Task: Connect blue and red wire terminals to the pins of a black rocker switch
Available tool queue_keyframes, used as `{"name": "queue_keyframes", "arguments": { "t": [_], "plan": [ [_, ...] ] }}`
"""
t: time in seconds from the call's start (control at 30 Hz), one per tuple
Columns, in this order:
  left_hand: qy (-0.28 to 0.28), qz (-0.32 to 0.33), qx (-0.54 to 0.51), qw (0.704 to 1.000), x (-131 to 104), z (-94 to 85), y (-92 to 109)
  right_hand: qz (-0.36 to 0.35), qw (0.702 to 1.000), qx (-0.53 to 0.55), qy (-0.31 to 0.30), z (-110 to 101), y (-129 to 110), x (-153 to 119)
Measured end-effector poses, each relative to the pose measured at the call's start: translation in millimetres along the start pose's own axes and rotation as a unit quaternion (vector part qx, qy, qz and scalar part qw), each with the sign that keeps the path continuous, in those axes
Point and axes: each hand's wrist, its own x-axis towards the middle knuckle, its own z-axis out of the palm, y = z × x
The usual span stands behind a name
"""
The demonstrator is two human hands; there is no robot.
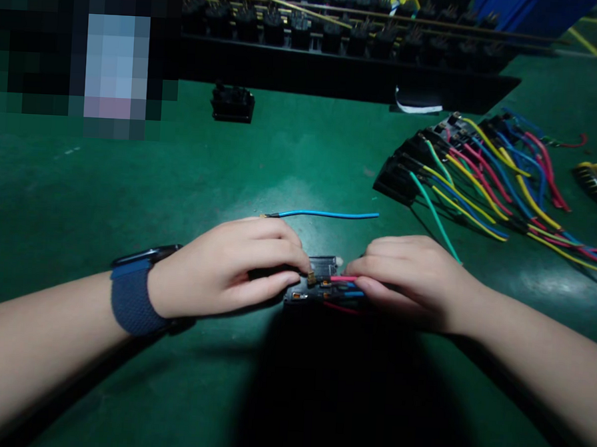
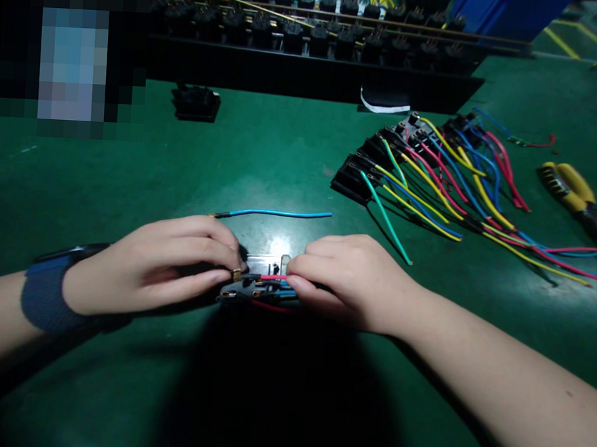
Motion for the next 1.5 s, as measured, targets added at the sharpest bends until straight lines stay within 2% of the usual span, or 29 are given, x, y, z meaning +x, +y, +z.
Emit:
{"name": "queue_keyframes", "arguments": {
  "t": [0.4,0.6,0.77,0.97,1.2,1.5],
  "plan": [
    [0.004,-0.009,0.014,1.000,1.7,0.6,-0.4,-0.013,0.999,-0.027,0.031,-0.4,-0.9,0.0],
    [0.011,-0.011,0.026,1.000,1.0,1.2,-0.4,0.024,0.997,-0.049,0.056,0.6,-1.1,-3.8],
    [0.006,-0.016,0.027,0.999,0.8,0.4,0.3,-0.021,0.995,-0.062,0.076,-0.3,-0.1,-5.7],
    [0.009,-0.012,0.024,1.000,1.3,1.3,0.6,-0.019,0.990,-0.101,0.095,-1.4,-0.4,-6.0],
    [0.005,-0.014,0.022,1.000,1.4,0.6,0.8,0.003,0.984,-0.066,0.165,-3.2,-2.2,-2.3],
    [0.005,-0.019,0.024,1.000,2.1,0.3,1.4,-0.013,0.987,-0.071,0.145,-4.2,-3.4,-1.5]
  ]
}}
